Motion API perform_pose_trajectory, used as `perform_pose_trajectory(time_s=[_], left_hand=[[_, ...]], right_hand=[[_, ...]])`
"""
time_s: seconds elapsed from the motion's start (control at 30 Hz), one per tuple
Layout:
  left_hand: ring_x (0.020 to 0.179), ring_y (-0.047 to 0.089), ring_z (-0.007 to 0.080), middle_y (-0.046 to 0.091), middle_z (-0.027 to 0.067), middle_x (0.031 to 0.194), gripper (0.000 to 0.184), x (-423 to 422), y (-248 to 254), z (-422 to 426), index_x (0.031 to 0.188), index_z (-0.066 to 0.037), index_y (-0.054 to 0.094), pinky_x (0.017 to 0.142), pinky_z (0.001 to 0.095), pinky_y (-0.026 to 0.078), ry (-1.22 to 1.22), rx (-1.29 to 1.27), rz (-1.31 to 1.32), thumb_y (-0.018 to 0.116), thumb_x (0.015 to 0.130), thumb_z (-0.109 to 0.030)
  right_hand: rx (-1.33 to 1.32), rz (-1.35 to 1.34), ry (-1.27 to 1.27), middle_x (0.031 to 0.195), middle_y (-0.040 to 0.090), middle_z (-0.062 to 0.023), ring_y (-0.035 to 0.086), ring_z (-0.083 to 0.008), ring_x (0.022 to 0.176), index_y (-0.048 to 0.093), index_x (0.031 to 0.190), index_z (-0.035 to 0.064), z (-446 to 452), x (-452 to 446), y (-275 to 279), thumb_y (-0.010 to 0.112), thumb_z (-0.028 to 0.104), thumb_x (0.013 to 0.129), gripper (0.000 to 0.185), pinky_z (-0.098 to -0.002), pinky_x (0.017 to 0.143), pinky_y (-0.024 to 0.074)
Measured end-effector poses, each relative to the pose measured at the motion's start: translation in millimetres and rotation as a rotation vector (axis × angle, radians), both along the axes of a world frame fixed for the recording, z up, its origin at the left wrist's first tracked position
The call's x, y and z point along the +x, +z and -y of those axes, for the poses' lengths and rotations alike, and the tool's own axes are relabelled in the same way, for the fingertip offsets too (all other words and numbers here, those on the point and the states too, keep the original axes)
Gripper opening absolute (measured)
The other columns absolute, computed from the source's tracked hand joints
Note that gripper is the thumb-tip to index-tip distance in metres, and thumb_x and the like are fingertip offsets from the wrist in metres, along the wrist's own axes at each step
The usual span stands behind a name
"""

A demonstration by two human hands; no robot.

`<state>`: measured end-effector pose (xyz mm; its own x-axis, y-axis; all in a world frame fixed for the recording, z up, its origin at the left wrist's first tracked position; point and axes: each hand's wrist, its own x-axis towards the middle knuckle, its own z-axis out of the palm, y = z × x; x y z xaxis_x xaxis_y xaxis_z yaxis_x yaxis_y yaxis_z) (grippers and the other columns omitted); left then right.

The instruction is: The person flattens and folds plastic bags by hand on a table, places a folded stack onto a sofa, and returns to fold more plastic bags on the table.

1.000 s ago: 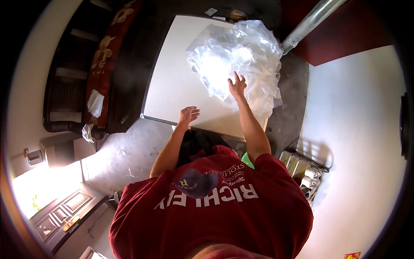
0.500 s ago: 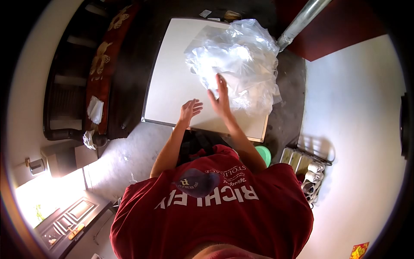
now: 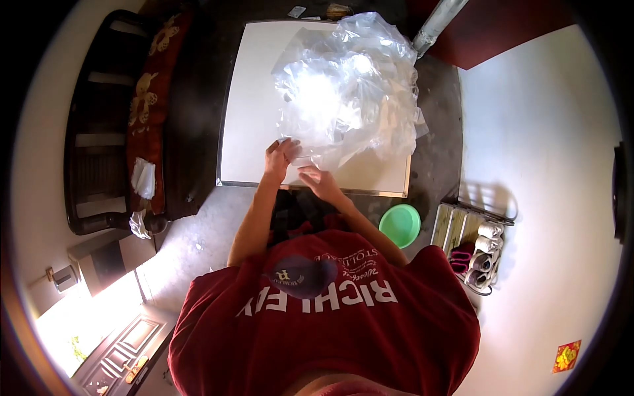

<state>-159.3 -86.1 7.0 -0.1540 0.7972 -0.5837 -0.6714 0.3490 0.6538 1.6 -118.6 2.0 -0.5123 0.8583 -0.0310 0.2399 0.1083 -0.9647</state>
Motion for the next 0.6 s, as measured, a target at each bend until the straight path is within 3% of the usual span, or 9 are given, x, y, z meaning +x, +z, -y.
perform_pose_trajectory(time_s=[0.07, 0.1, 0.13, 0.2, 0.37, 0.47, 0.53, 0.57, 0.6], left_hand=[[0.079, 0.059, 0.0205, 0.06, 0.0102, 0.088, 0.02, -9.0, -2.2, 7.0, 0.093, 0.001, 0.054, 0.073, 0.0313, 0.049, 0.0, -0.037, -0.057, 0.055, 0.081, -0.014], [0.075, 0.058, 0.0206, 0.058, 0.0095, 0.086, 0.017, -13.2, -3.3, 9.6, 0.093, 0.0, 0.053, 0.07, 0.0315, 0.049, 0.01, -0.046, -0.066, 0.056, 0.081, -0.012], [0.075, 0.058, 0.0206, 0.058, 0.0095, 0.086, 0.017, -19.7, -8.3, 12.2, 0.093, 0.0, 0.053, 0.07, 0.0315, 0.049, 0.014, -0.05, -0.064, 0.056, 0.081, -0.012], [0.07, 0.056, 0.0176, 0.057, 0.0073, 0.082, 0.017, -32.7, -16.0, 18.0, 0.092, 0.0, 0.054, 0.069, 0.0307, 0.049, 0.023, -0.004, -0.105, 0.057, 0.081, -0.012], [0.069, 0.051, 0.0104, 0.055, 0.0017, 0.078, 0.014, -55.3, -21.9, 38.0, 0.087, -0.004, 0.057, 0.062, 0.0246, 0.045, 0.028, -0.023, -0.253, 0.061, 0.077, -0.013], [0.072, 0.051, 0.0099, 0.055, 0.0006, 0.08, 0.015, -69.0, -29.3, 51.6, 0.091, -0.006, 0.057, 0.065, 0.0248, 0.044, -0.013, -0.033, -0.263, 0.061, 0.077, -0.012], [0.072, 0.051, 0.0099, 0.055, 0.0006, 0.08, 0.015, -74.6, -29.6, 59.9, 0.09, -0.006, 0.057, 0.064, 0.0245, 0.044, 0.01, -0.055, -0.272, 0.062, 0.077, -0.012], [0.072, 0.051, 0.0098, 0.054, 0.0006, 0.08, 0.015, -76.8, -29.6, 63.4, 0.09, -0.006, 0.057, 0.064, 0.0242, 0.043, 0.028, -0.071, -0.282, 0.062, 0.077, -0.012], [0.072, 0.051, 0.0098, 0.054, 0.0006, 0.08, 0.015, -80.7, -31.0, 68.1, 0.09, -0.006, 0.057, 0.064, 0.0242, 0.043, 0.037, -0.074, -0.28, 0.062, 0.077, -0.012]], right_hand=[[-0.266, -0.044, -0.132, 0.092, 0.062, -0.0161, 0.06, -0.0207, 0.086, 0.058, 0.095, -0.003, -2.1, 1.8, -17.7, 0.056, 0.03, 0.084, 0.034, -0.0293, 0.077, 0.0445], [-0.382, 0.089, -0.075, 0.102, 0.059, -0.0139, 0.057, -0.019, 0.093, 0.054, 0.104, -0.0039, -7.9, 7.4, -25.6, 0.055, 0.033, 0.085, 0.042, -0.0289, 0.081, 0.0441], [-0.386, 0.092, -0.071, 0.102, 0.059, -0.0139, 0.057, -0.019, 0.093, 0.054, 0.104, -0.0039, -4.5, 8.4, -32.5, 0.055, 0.033, 0.085, 0.042, -0.0289, 0.081, 0.0441], [-0.814, -0.288, -0.354, 0.121, 0.046, -0.0106, 0.046, -0.022, 0.11, 0.041, 0.124, 0.0031, 2.2, 7.3, -40.7, 0.053, 0.031, 0.086, 0.048, -0.0339, 0.088, 0.0403], [-0.969, -0.505, -0.548, 0.128, 0.034, -0.0139, 0.041, -0.0266, 0.113, 0.031, 0.129, 0.0016, -0.2, 4.7, -36.9, 0.049, 0.038, 0.087, 0.059, -0.0396, 0.092, 0.0386], [-0.903, -0.255, -0.47, 0.128, 0.031, -0.0163, 0.041, -0.027, 0.113, 0.032, 0.127, -0.0015, -6.2, -10.7, -13.9, 0.052, 0.037, 0.085, 0.061, -0.039, 0.088, 0.0416], [-0.917, -0.097, -0.594, 0.117, 0.046, -0.0156, 0.051, -0.0232, 0.1, 0.044, 0.115, -0.0032, -12.2, -31.1, 6.4, 0.057, 0.029, 0.082, 0.047, -0.0353, 0.079, 0.046], [-0.918, -0.092, -0.585, 0.117, 0.046, -0.0156, 0.051, -0.0232, 0.1, 0.044, 0.115, -0.0032, -12.5, -33.4, -8.5, 0.057, 0.029, 0.082, 0.047, -0.0353, 0.079, 0.046], [-0.876, -0.165, -0.548, 0.106, 0.052, -0.0137, 0.055, -0.021, 0.091, 0.049, 0.108, -0.0033, -9.9, -35.6, -32.3, 0.058, 0.024, 0.081, 0.039, -0.0341, 0.075, 0.0469]])
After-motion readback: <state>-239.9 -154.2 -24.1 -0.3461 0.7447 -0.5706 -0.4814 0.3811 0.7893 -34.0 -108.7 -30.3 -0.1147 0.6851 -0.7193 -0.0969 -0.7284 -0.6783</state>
